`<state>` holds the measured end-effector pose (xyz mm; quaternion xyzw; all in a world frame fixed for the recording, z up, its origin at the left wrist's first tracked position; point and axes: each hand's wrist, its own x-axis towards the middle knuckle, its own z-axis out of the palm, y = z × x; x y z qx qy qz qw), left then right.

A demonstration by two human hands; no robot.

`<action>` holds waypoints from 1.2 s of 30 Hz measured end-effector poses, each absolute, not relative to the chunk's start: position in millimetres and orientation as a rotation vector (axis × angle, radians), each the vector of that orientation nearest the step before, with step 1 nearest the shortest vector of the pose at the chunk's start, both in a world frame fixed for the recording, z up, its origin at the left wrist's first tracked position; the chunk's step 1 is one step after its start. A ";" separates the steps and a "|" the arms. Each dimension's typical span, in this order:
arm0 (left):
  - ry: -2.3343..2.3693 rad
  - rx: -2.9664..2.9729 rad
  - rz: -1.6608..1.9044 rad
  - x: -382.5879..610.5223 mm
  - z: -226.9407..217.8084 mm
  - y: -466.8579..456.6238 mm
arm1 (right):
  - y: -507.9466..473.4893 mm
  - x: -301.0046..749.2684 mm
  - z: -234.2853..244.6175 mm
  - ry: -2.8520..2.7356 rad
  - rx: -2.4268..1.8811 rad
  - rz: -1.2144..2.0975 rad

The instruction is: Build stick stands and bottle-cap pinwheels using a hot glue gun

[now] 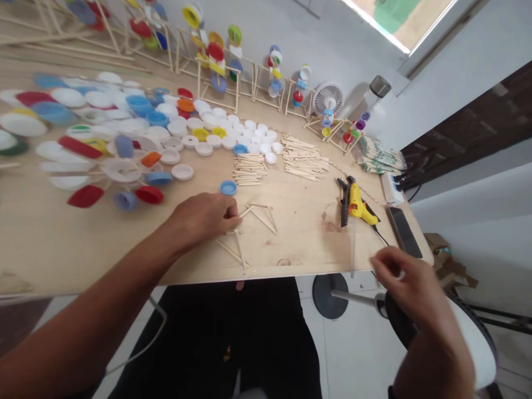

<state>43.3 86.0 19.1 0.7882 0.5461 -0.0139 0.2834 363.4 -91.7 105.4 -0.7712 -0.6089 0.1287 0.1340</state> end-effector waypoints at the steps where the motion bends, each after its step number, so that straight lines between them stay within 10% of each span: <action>1: 1.452 2.110 -0.033 42.8 18.1 86.6 | -98.9 370.2 114.6 -1.569 -2.194 0.258; 6: 1.420 2.100 0.088 40.1 16.0 85.4 | -105.7 353.9 117.9 -1.005 -1.738 0.236; 15: 1.645 1.936 0.689 23.5 29.9 28.5 | -50.5 252.0 34.0 -1.116 -1.692 1.489; 36: 1.341 1.931 0.975 24.9 -4.1 -40.1 | -4.9 240.6 31.4 -0.871 -1.811 1.823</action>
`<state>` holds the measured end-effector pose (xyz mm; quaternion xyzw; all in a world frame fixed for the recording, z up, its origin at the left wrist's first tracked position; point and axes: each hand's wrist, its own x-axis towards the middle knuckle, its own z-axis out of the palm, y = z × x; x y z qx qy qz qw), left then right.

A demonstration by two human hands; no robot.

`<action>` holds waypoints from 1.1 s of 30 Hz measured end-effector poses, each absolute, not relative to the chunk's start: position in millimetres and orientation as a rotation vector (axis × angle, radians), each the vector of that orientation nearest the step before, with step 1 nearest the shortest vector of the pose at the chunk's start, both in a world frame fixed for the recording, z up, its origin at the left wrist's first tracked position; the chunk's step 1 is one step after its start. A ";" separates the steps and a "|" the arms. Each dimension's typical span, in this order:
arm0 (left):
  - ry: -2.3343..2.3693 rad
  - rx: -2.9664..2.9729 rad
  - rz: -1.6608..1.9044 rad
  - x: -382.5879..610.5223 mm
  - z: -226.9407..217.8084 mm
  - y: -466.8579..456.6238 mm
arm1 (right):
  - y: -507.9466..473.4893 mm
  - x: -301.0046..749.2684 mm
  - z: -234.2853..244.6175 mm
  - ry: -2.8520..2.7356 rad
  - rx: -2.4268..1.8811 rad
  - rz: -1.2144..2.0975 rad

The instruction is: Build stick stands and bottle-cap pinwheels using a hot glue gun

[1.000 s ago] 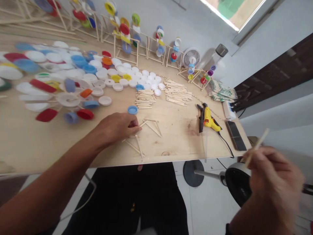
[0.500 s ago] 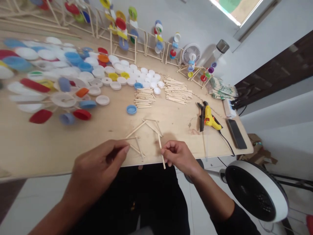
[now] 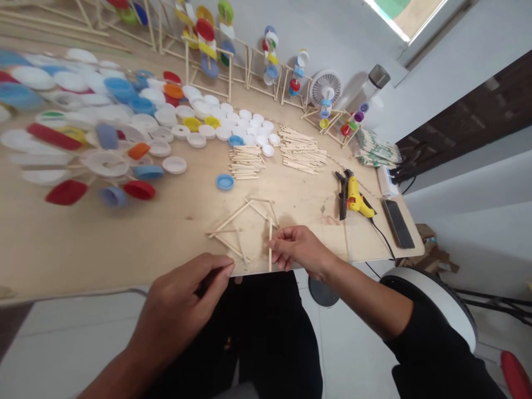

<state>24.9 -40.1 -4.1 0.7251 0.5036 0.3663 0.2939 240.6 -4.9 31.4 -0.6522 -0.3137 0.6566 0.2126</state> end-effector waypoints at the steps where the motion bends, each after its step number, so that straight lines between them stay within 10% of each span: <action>1: 1.342 1.928 0.971 24.6 -4.7 -40.2 | -4.3 240.0 31.7 -0.851 -1.808 1.827; 33: 1.316 1.987 0.909 24.9 -11.2 -34.4 | -3.4 221.0 36.0 -0.521 -1.836 1.720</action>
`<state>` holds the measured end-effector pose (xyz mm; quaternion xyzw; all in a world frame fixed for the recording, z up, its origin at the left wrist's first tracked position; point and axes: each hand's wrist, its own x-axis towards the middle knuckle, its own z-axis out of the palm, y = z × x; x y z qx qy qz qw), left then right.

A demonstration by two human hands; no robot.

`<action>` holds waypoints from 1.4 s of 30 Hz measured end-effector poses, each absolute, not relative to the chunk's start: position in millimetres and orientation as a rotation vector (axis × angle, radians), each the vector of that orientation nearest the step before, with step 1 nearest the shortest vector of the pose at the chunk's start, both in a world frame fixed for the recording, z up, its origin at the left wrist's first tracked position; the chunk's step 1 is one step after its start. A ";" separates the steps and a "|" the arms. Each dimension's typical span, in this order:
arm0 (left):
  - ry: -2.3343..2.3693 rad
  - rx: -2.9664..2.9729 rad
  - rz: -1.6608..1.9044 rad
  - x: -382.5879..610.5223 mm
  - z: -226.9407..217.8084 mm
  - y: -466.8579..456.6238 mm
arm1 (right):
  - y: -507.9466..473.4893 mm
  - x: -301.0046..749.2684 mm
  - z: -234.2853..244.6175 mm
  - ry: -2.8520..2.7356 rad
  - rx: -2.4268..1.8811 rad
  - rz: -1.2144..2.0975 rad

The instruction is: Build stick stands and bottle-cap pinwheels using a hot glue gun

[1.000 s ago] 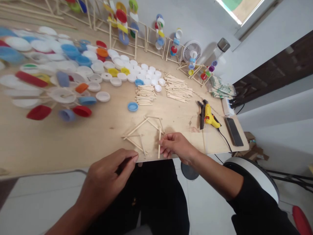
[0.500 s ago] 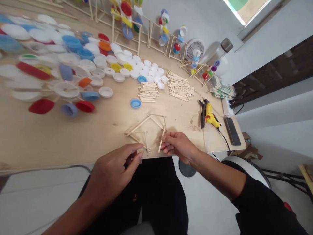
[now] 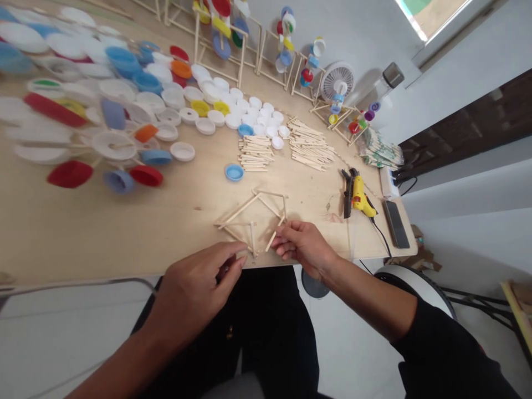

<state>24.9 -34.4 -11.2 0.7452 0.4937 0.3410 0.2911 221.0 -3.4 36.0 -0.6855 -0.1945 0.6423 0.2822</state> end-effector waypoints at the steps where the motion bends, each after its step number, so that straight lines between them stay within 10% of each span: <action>1: 1.316 1.998 0.910 24.7 -10.9 -34.0 | -3.4 220.0 36.1 -0.515 -1.832 1.709; 42: 1.287 2.247 0.918 31.3 -15.5 -31.1 | -9.9 199.5 32.4 -0.467 -1.843 1.614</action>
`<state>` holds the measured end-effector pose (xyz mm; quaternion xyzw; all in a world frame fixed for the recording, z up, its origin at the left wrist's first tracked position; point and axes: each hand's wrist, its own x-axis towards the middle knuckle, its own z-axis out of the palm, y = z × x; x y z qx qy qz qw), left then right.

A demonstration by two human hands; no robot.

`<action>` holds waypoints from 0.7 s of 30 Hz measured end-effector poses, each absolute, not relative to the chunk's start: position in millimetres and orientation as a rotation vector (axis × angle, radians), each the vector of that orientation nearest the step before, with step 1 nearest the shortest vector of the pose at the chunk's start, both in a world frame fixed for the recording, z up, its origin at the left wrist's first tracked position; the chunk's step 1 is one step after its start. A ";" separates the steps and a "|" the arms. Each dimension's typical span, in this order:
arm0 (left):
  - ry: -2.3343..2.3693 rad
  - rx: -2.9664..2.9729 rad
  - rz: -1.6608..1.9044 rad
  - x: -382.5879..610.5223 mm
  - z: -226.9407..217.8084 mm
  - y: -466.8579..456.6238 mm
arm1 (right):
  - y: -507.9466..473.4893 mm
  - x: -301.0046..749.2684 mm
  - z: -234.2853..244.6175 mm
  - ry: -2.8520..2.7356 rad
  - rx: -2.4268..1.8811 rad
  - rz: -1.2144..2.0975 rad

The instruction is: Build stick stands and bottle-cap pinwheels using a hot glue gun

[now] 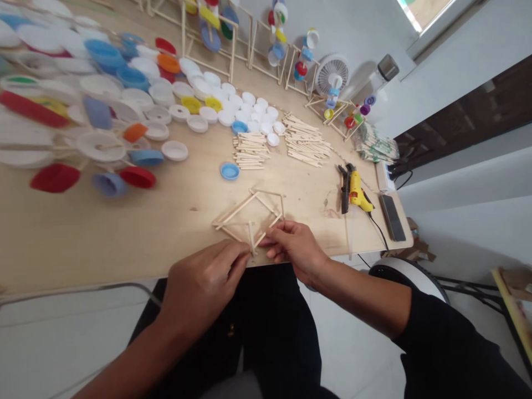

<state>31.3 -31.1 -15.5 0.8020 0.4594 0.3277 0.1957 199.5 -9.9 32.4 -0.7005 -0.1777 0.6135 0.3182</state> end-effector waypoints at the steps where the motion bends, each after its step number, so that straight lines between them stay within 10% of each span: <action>1: 1.290 2.255 0.919 31.7 -15.5 -31.0 | -9.8 199.3 33.0 -0.463 -1.847 1.616; 21: 1.319 2.252 0.888 32.1 -13.0 -31.8 | -22.5 213.1 31.7 -0.655 -1.815 1.576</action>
